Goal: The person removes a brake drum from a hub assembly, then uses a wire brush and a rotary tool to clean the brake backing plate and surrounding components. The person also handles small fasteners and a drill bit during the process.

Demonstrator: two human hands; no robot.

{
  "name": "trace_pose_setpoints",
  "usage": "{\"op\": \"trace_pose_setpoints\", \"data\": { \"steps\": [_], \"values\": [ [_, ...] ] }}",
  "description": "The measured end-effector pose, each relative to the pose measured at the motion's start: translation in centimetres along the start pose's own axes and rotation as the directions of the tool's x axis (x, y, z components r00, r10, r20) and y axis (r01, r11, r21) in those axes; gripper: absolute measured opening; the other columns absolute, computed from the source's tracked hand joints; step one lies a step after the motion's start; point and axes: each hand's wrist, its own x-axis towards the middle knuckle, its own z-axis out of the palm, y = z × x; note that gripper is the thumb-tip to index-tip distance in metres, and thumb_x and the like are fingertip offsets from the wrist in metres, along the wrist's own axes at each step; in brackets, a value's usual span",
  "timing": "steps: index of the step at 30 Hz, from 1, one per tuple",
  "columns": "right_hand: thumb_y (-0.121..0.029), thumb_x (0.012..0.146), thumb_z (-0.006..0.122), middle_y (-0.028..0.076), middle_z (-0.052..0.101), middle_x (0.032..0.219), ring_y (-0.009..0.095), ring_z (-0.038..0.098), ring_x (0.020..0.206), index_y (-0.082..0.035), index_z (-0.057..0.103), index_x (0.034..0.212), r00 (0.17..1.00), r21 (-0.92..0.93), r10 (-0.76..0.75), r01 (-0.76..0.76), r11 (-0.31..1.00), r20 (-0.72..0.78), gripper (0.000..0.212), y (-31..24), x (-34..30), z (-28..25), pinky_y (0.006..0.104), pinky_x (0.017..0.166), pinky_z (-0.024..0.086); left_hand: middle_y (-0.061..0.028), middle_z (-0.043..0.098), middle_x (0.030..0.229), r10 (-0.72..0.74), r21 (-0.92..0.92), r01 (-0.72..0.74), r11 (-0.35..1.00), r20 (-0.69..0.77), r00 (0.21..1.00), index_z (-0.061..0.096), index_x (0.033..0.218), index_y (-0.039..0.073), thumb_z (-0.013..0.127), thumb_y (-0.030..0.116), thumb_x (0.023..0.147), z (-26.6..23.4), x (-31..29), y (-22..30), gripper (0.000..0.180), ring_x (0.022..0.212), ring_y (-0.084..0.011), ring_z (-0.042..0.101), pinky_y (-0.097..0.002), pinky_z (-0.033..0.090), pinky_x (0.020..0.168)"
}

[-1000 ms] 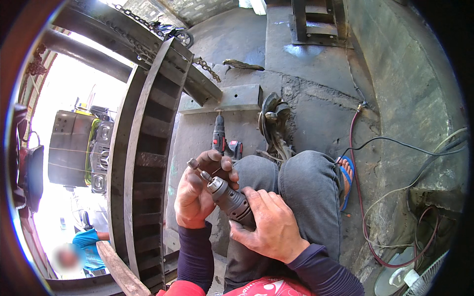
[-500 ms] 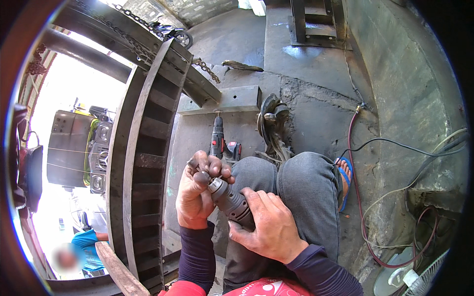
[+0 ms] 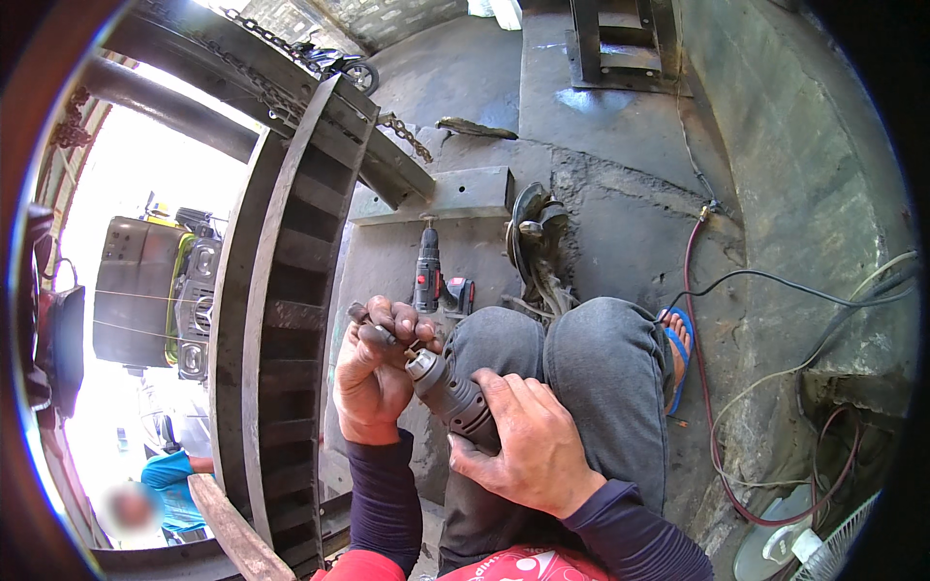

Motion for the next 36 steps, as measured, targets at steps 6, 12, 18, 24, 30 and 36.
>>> {"op": "trace_pose_setpoints", "data": {
  "steps": [6,12,18,24,30,36],
  "values": [
    [-0.03,0.08,0.082,0.02,0.062,0.105,0.038,0.063,0.094,0.006,0.057,0.133,0.999,0.055,0.05,-0.051,0.997,0.013,0.069,-0.6,-0.1,-0.6,0.0454,0.088,0.052,-0.0079,0.062,0.105,-0.049,-0.151,0.029,0.988,-0.133,0.99,0.063,0.123,0.004,0.068,0.03,0.103,1.3,-0.6,0.6,0.033,0.101,-0.0224,0.061,-0.042,0.054,0.094],
    [-0.025,0.084,0.081,0.029,0.055,0.133,0.045,0.057,0.122,0.008,0.05,0.147,0.999,-0.213,0.014,-0.021,0.977,-0.036,0.078,-2.2,-0.7,-2.3,0.0494,0.107,0.047,-0.0044,0.053,0.099,-0.115,-0.521,-0.027,0.853,-0.238,0.964,0.064,0.123,0.005,0.062,0.034,0.107,3.5,-3.0,1.9,0.033,0.087,-0.0159,0.046,-0.0341,0.047,0.087],
    [-0.017,0.08,0.082,0.024,0.064,0.119,0.04,0.065,0.107,0.005,0.066,0.129,0.985,-0.051,0.018,-0.027,0.998,-0.173,0.055,-3.6,-0.8,-5.4,0.0454,0.094,0.054,-0.0042,0.062,0.103,-0.225,-0.543,0.076,0.836,-0.212,0.951,0.068,0.124,0.007,0.061,0.034,0.108,5.3,-5.9,1.1,0.032,0.087,-0.0146,0.046,-0.0326,0.046,0.083],
    [-0.001,0.082,0.08,0.015,0.07,0.107,0.023,0.071,0.084,-0.002,0.075,0.116,0.984,0.274,-0.009,0.059,0.96,-0.178,0.034,-5.4,-0.3,-5.4,0.0331,0.072,0.058,-0.0086,0.064,0.112,-0.312,-0.581,0.207,0.787,-0.085,0.946,0.055,0.137,0.003,0.063,0.028,0.107,6.7,-8.5,-0.8,0.04,0.098,-0.0208,0.058,-0.0392,0.052,0.091],
    [-0.001,0.082,0.08,0.014,0.071,0.099,0.024,0.072,0.086,-0.001,0.075,0.107,0.99,0.434,0.048,0.016,0.901,-0.136,0.025,-6.0,0.1,-4.5,0.0342,0.074,0.059,-0.0101,0.066,0.113,-0.302,-0.528,0.191,0.827,-0.132,0.944,0.056,0.13,0.001,0.061,0.025,0.108,7.2,-9.8,-2.0,0.033,0.105,-0.0216,0.068,-0.0405,0.057,0.092],
    [0.0,0.082,0.079,0.013,0.07,0.096,0.024,0.071,0.081,0.0,0.074,0.104,0.991,0.427,0.048,0.011,0.904,-0.128,0.023,-5.9,0.1,-4.0,0.0331,0.073,0.058,-0.0077,0.065,0.114,-0.335,-0.542,0.184,0.82,-0.194,0.922,0.059,0.125,0.002,0.06,0.024,0.109,7.3,-10.2,-2.5,0.027,0.108,-0.0197,0.066,-0.0384,0.053,0.099]
  ]
}}
